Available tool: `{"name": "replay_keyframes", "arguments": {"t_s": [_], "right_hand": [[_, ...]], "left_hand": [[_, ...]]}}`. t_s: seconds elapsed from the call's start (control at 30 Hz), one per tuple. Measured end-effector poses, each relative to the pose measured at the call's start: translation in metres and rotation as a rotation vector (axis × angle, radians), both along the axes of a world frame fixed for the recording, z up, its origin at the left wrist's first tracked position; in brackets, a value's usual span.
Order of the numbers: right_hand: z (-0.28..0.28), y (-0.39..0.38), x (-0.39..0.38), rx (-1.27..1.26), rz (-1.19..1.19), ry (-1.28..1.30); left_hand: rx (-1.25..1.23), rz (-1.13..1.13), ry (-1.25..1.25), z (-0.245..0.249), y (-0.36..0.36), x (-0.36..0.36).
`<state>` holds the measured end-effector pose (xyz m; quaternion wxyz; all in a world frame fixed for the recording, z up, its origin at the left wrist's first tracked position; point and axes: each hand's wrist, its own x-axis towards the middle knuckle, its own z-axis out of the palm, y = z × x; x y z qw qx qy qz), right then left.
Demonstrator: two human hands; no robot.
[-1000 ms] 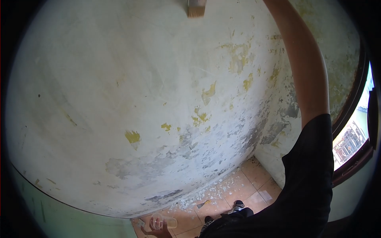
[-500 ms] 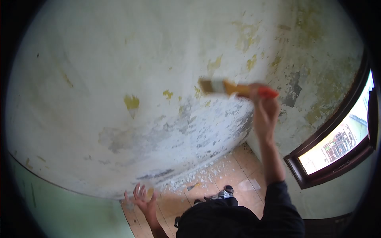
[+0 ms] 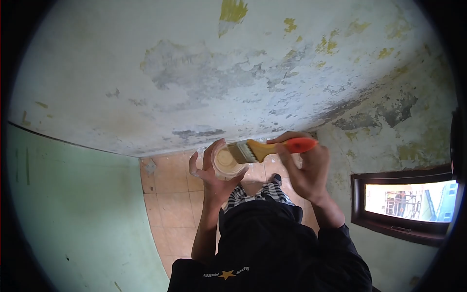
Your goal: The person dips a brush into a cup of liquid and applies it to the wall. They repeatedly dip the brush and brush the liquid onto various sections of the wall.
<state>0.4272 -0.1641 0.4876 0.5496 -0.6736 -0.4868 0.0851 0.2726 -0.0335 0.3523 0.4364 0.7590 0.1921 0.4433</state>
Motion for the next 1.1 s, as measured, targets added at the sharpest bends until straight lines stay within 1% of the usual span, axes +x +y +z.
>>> {"name": "replay_keyframes", "arguments": {"t_s": [0.07,0.13,0.17,0.2,0.27,0.37,0.5,0.6,0.73,0.8,0.83,0.87,0.93,1.0,1.07,1.1], "right_hand": [[-0.004,0.015,-0.015,-0.023,0.088,-0.052],[-0.016,0.028,-0.026,-0.128,0.116,-0.091],[-0.022,0.035,-0.029,-0.162,0.138,-0.168],[-0.03,0.04,-0.03,-0.17,0.147,-0.166],[-0.046,0.049,-0.032,-0.172,0.152,-0.359],[-0.059,0.056,-0.042,-0.18,0.137,-0.34],[-0.061,0.059,-0.048,-0.216,0.144,-0.339],[-0.049,0.059,-0.049,-0.179,0.138,-0.319],[-0.019,0.055,-0.044,-0.104,0.115,-0.283],[-0.003,0.05,-0.039,-0.027,0.108,-0.258],[0.004,0.046,-0.036,-0.019,0.089,-0.267],[0.011,0.043,-0.033,-0.011,0.076,-0.276],[0.028,0.034,-0.03,-0.032,0.005,-0.19],[0.041,0.028,-0.023,0.001,-0.015,-0.243],[0.051,0.022,-0.02,0.088,-0.052,-0.206],[0.059,0.017,-0.018,0.074,-0.067,-0.206]], "left_hand": [[0.006,0.013,0.021,-0.003,-0.001,-0.005],[-0.017,-0.021,-0.026,-0.007,-0.002,-0.006],[-0.022,-0.029,-0.051,-0.009,-0.001,-0.008],[-0.031,-0.021,-0.05,-0.009,-0.001,-0.009],[0.018,-0.029,-0.084,-0.006,-0.001,-0.012],[0.005,-0.02,-0.096,-0.008,-0.002,-0.019],[0.004,-0.025,-0.121,-0.008,0.0,-0.025],[0.0,-0.021,-0.099,-0.01,0.002,-0.028],[-0.028,-0.018,-0.061,-0.011,0.01,-0.027],[-0.044,0.009,0.017,-0.008,0.014,-0.024],[-0.158,-0.02,0.007,-0.007,0.015,-0.022],[-0.148,-0.033,-0.001,-0.007,0.017,-0.019],[-0.232,-0.062,-0.077,-0.005,0.02,-0.011],[-0.249,-0.094,-0.106,0.003,0.021,-0.003],[-0.267,-0.128,-0.131,0.01,0.021,0.005],[-0.257,-0.133,-0.106,0.013,0.021,0.008]]}}
